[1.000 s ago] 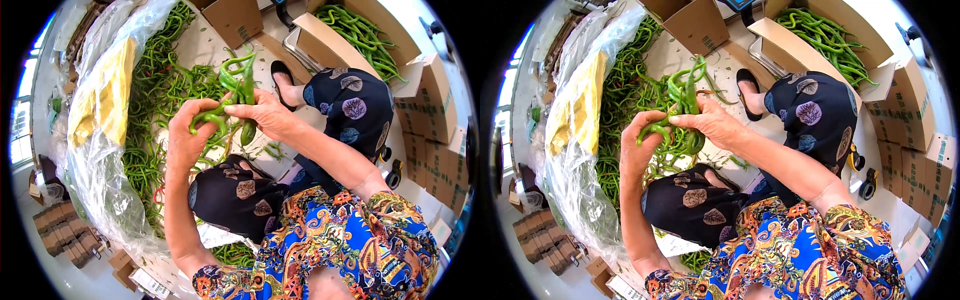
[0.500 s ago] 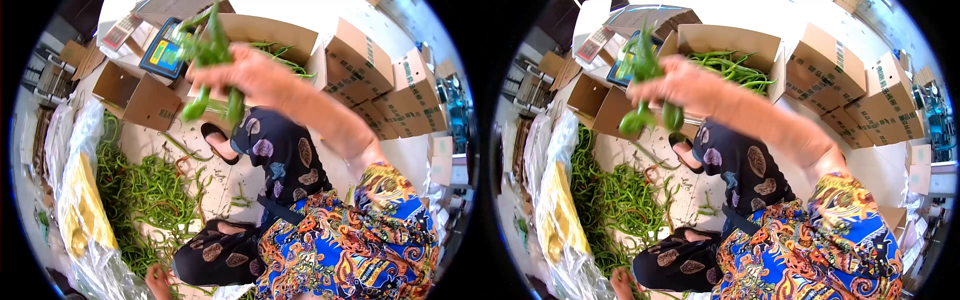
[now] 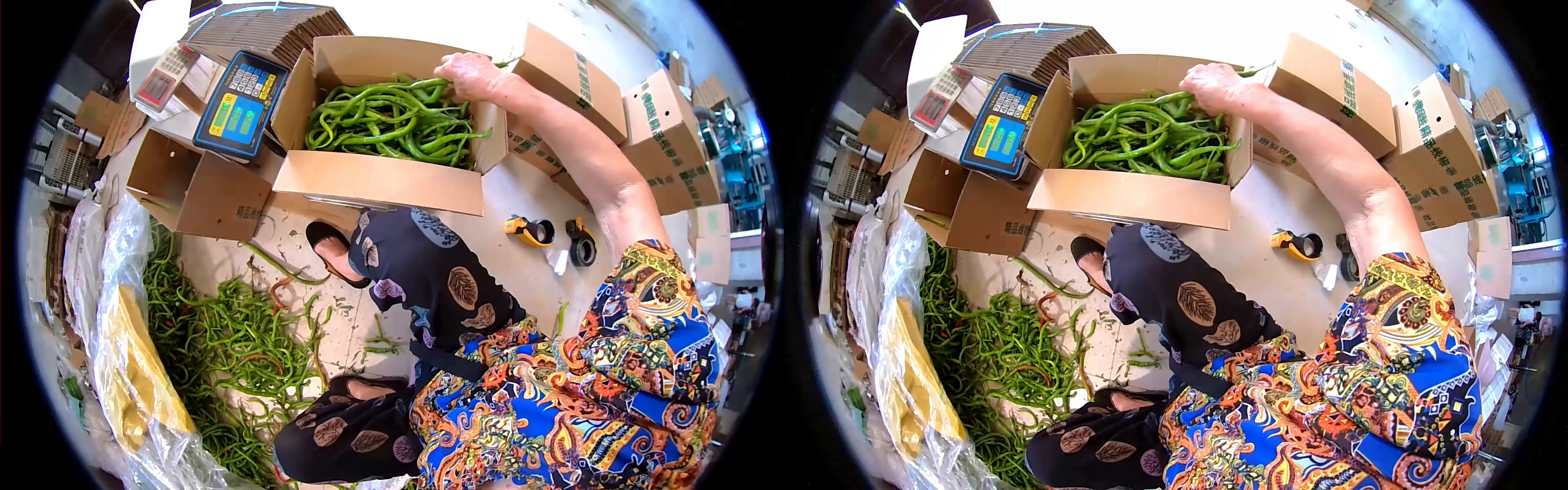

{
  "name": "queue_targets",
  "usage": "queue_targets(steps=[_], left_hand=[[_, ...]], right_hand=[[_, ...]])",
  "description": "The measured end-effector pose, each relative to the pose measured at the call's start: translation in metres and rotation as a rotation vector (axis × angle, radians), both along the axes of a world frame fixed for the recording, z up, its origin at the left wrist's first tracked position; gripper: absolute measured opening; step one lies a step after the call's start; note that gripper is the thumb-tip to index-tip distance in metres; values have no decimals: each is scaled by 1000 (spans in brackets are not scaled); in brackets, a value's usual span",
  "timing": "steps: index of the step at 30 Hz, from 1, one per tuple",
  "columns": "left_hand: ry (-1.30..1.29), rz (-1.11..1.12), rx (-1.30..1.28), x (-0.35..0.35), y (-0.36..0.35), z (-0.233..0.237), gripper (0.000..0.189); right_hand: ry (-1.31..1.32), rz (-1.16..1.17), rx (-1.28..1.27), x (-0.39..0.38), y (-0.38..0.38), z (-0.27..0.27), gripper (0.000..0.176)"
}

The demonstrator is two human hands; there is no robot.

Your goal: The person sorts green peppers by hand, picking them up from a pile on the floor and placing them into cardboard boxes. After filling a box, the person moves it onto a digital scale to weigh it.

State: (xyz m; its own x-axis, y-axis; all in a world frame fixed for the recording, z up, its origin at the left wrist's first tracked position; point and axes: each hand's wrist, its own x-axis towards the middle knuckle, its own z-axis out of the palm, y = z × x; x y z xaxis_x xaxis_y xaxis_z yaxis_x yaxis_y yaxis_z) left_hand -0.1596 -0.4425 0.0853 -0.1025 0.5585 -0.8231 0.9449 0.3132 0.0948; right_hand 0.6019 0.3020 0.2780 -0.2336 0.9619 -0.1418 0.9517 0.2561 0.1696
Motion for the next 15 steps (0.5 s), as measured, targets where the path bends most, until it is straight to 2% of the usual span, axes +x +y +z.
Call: queue_targets(steps=[2, 3, 6, 7, 10, 11, 14, 15], left_hand=[[73, 195, -41, 15, 4, 2, 14], [110, 291, -60, 22, 9, 3, 15], [7, 452, -101, 35, 27, 6, 17], [-124, 230, -10, 19, 11, -16, 15], [250, -79, -192, 27, 11, -23, 13], [15, -156, 21, 25, 11, -13, 15], [109, -400, -95, 32, 6, -11, 16], [50, -431, -67, 31, 3, -6, 14]], right_hand=[[-88, -44, -90, 2, 1, 11, 26], [26, -52, -30, 3, 5, 10, 24], [475, -172, 17, -9, 14, 25, 24], [563, -29, 178, 1, 24, 9, 27], [563, -97, 93, -13, 29, 12, 27], [462, 12, 182, -15, 30, 12, 28], [502, 22, 120, -40, 26, 30, 29], [594, -32, -38, -46, 21, 37, 34]])
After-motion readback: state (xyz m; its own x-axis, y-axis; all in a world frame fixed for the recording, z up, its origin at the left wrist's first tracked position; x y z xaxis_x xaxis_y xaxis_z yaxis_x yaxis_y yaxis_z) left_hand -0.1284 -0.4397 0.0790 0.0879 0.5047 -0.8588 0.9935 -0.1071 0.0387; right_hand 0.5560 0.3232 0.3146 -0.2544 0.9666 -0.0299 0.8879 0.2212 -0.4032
